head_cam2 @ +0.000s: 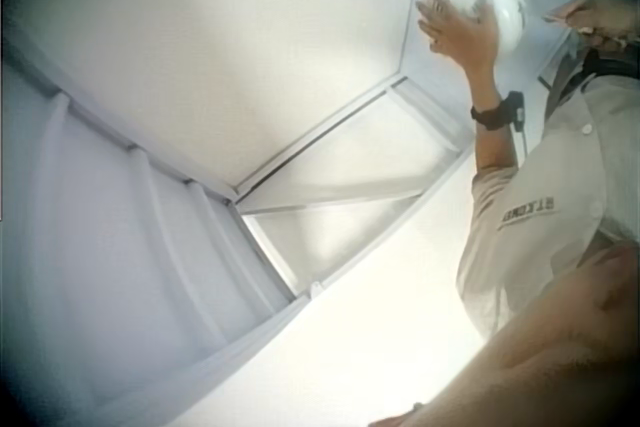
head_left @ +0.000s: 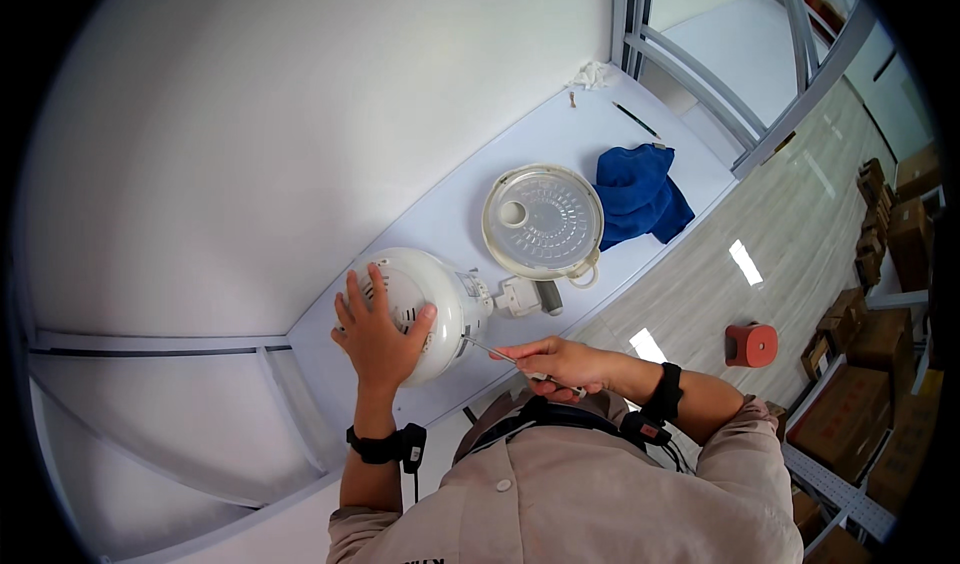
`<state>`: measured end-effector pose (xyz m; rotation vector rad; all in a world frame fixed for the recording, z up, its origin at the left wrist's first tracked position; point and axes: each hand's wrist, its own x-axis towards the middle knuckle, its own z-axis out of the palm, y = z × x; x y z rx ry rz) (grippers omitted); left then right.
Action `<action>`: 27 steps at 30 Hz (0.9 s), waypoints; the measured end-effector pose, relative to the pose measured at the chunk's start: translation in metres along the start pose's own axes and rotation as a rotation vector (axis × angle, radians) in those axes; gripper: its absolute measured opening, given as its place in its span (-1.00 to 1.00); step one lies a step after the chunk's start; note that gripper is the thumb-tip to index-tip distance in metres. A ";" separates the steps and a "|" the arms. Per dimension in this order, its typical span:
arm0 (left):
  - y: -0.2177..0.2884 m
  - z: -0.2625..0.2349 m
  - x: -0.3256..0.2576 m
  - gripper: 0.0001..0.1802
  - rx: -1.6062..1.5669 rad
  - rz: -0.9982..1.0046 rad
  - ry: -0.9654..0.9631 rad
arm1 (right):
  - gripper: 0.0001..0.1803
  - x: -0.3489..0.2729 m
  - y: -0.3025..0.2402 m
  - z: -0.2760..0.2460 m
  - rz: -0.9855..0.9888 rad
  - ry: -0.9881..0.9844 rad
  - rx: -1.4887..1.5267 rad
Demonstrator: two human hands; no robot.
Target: The person uses a screwdriver to remove screws from the base of a white appliance, then detaches the bottom cover to expose the internal wiring.
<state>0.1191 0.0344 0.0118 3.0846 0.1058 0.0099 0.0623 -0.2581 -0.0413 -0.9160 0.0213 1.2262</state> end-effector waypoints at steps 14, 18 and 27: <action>-0.002 0.001 -0.003 0.20 0.022 0.006 -0.001 | -0.39 0.000 0.021 0.020 -0.530 0.665 -1.479; 0.000 -0.001 -0.003 0.19 0.019 0.003 -0.001 | -0.38 0.008 0.030 0.016 -0.677 0.597 -1.239; -0.014 0.000 0.001 0.16 -0.016 0.018 0.015 | -0.45 0.000 -0.004 0.019 -0.063 0.089 -0.093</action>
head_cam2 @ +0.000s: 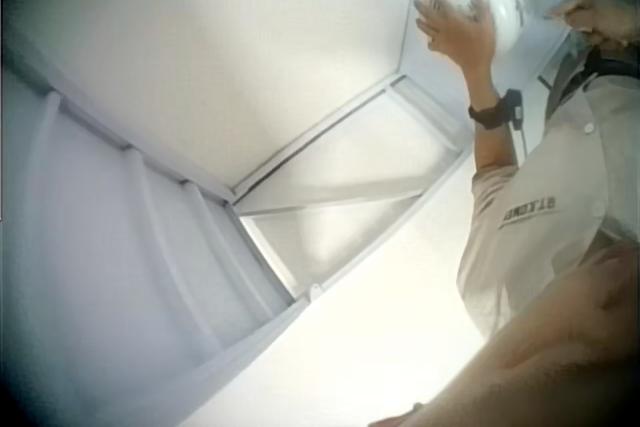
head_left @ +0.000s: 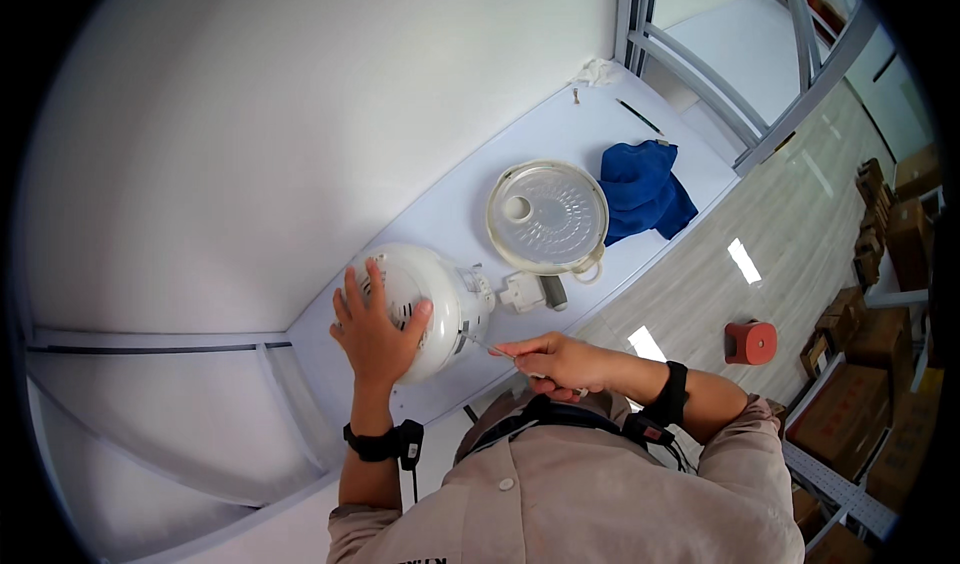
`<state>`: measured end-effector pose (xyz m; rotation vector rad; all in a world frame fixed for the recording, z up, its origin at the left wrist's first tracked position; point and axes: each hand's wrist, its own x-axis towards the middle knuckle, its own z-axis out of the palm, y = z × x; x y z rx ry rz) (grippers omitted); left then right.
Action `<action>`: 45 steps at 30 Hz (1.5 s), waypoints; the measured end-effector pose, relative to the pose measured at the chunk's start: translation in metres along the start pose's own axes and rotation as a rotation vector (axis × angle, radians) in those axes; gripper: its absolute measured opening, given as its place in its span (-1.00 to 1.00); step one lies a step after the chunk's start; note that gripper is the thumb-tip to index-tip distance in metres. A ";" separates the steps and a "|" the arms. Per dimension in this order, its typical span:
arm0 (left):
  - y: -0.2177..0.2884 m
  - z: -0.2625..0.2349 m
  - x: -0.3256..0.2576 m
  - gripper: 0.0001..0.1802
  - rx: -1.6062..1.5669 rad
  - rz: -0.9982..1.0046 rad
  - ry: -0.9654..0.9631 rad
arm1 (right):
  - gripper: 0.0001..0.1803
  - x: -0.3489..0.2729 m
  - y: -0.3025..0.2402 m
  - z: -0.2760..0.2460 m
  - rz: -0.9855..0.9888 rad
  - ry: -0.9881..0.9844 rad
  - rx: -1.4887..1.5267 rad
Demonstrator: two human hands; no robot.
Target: The person uses a screwdriver to remove screws from the base of a white appliance, then detaches the bottom cover to expose the internal wiring.
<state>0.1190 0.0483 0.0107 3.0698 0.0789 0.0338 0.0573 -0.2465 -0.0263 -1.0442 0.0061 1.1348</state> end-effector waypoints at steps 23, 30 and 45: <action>-0.005 -0.032 -0.042 0.13 -0.113 0.372 -0.021 | -0.41 0.006 -0.017 -0.002 0.051 0.016 -0.026; -0.007 -0.032 -0.036 -0.02 -0.077 0.467 0.022 | -0.43 0.005 -0.019 -0.005 0.051 0.041 -0.041; 0.033 -0.026 -0.032 -0.02 0.045 0.419 -0.033 | -0.48 0.005 -0.018 -0.009 0.054 0.105 -0.072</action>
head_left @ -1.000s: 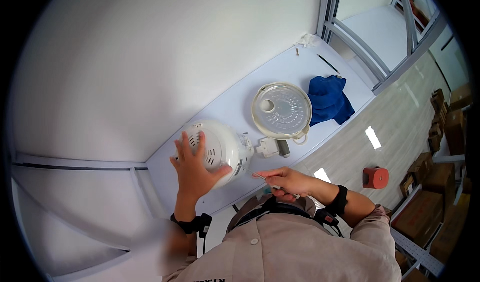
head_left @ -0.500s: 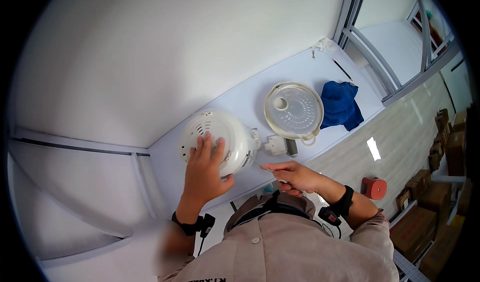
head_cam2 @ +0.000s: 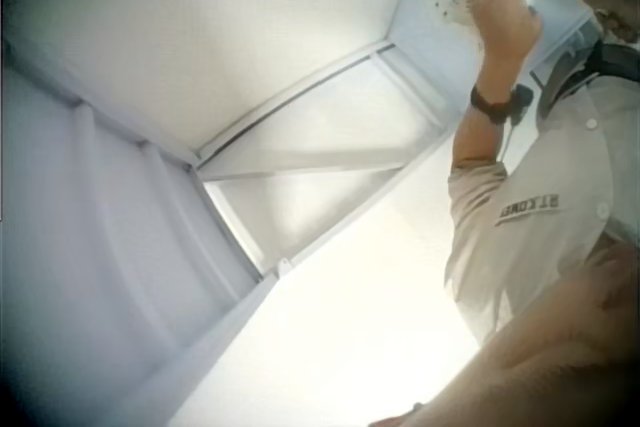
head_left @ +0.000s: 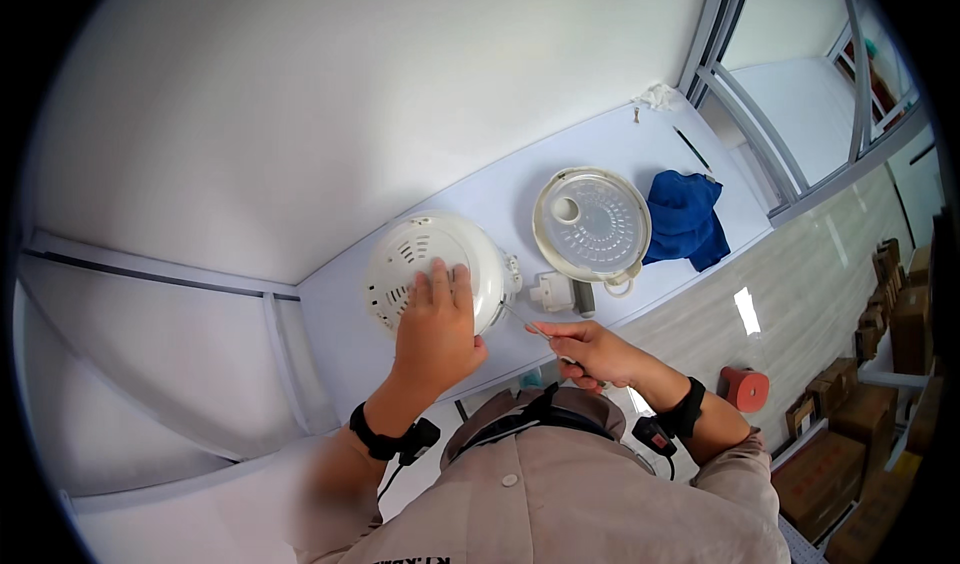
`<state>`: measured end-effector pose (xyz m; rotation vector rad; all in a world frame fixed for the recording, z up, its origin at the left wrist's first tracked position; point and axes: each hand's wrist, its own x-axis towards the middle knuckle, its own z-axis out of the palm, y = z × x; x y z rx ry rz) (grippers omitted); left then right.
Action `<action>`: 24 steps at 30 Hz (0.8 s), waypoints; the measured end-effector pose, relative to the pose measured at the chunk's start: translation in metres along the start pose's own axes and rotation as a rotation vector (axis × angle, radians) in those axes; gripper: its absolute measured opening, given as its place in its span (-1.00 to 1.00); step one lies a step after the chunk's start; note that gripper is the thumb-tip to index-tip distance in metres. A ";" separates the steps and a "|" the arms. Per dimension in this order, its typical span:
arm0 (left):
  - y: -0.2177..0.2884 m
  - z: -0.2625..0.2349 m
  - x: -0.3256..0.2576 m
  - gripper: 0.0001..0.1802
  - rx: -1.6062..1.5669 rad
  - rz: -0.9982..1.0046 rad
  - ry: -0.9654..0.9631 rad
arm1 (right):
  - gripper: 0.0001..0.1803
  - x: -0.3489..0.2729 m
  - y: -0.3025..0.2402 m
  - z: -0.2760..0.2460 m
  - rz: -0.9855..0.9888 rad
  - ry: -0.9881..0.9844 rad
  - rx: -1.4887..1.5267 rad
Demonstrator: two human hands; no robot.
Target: The person uses a screwdriver to remove screws from the base of a white appliance, then detaches the bottom cover to expose the internal wiring.
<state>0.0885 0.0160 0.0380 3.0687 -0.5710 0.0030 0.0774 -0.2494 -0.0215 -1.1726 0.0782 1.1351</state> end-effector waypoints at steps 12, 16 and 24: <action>0.021 0.012 0.005 -0.06 0.121 -0.071 -0.007 | -0.49 0.009 0.009 -0.011 -0.176 0.047 -0.211; 0.021 0.010 0.006 -0.07 0.088 -0.088 -0.030 | -0.50 0.026 0.035 -0.019 -0.591 0.181 -0.523; 0.018 0.006 0.008 -0.06 0.039 -0.118 -0.047 | -0.51 -0.014 0.003 0.010 -0.523 0.352 -1.071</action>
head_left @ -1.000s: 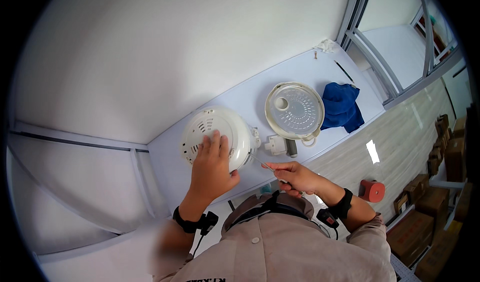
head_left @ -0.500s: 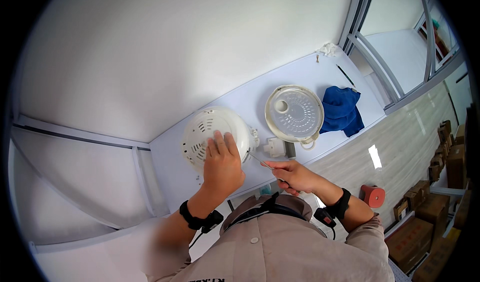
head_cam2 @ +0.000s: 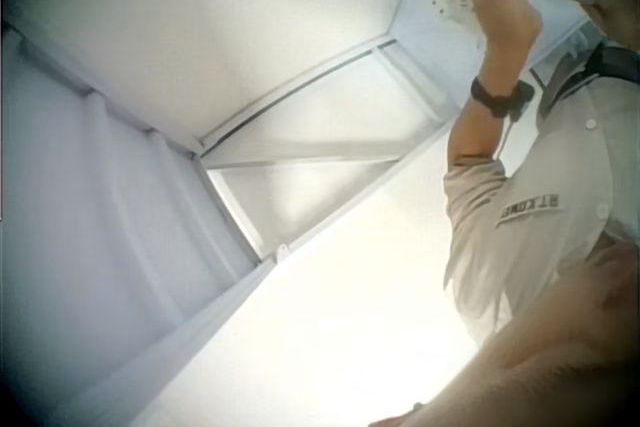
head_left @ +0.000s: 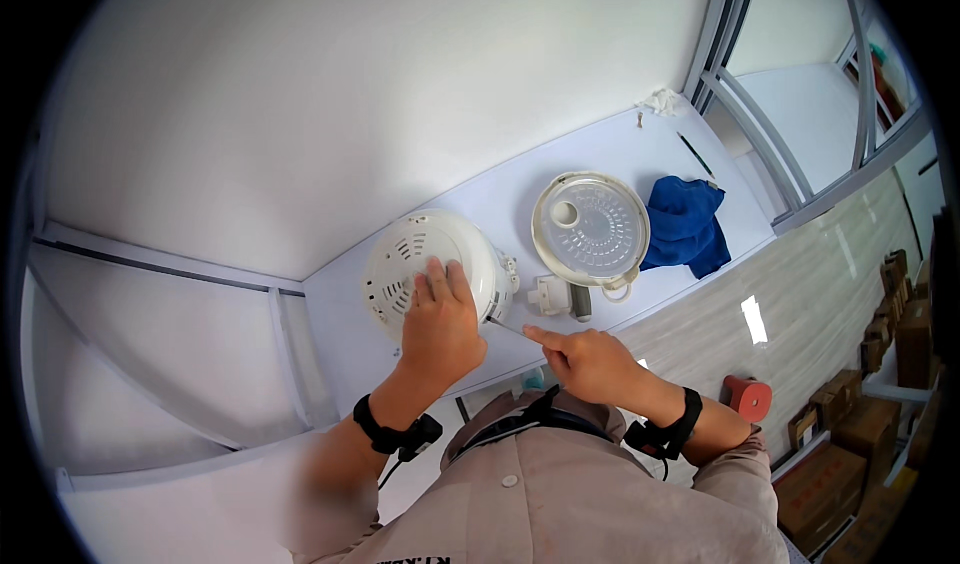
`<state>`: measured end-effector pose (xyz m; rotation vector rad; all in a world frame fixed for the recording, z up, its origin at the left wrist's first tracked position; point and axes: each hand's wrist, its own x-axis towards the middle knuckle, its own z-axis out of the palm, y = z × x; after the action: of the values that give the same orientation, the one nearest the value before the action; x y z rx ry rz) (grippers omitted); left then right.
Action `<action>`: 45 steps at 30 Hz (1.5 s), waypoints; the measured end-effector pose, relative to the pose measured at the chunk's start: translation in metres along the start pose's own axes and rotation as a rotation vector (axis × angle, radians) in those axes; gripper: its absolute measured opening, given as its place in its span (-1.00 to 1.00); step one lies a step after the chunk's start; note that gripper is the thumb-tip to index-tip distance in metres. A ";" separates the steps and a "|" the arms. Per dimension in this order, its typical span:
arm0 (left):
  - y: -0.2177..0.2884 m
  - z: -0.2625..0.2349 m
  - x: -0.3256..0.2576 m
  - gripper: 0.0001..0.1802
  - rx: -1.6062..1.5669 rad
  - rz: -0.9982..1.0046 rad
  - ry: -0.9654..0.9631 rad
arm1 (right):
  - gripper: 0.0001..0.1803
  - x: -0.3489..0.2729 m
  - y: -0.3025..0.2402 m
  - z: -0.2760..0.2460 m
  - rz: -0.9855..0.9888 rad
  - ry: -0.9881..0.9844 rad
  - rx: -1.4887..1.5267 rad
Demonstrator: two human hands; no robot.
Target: The person uses a screwdriver to remove screws from the base of a white appliance, then detaches the bottom cover to expose the internal wiring.
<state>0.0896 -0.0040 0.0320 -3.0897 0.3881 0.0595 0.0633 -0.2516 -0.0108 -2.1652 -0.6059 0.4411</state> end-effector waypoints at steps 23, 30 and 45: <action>-0.001 0.003 -0.005 -0.13 -0.007 0.073 0.112 | -0.79 0.033 -0.090 -0.072 -0.240 0.085 0.108; -0.005 0.020 -0.006 -0.21 -0.064 0.085 0.211 | -0.85 0.049 -0.117 -0.064 -0.229 -0.001 -0.132; -0.004 0.016 -0.007 -0.19 -0.038 0.075 0.162 | -0.78 0.042 -0.109 -0.056 -0.187 -0.020 -0.064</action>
<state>0.0836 0.0023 0.0165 -3.1266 0.5140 -0.1848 0.0963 -0.2034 0.1049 -2.1420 -0.8349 0.3466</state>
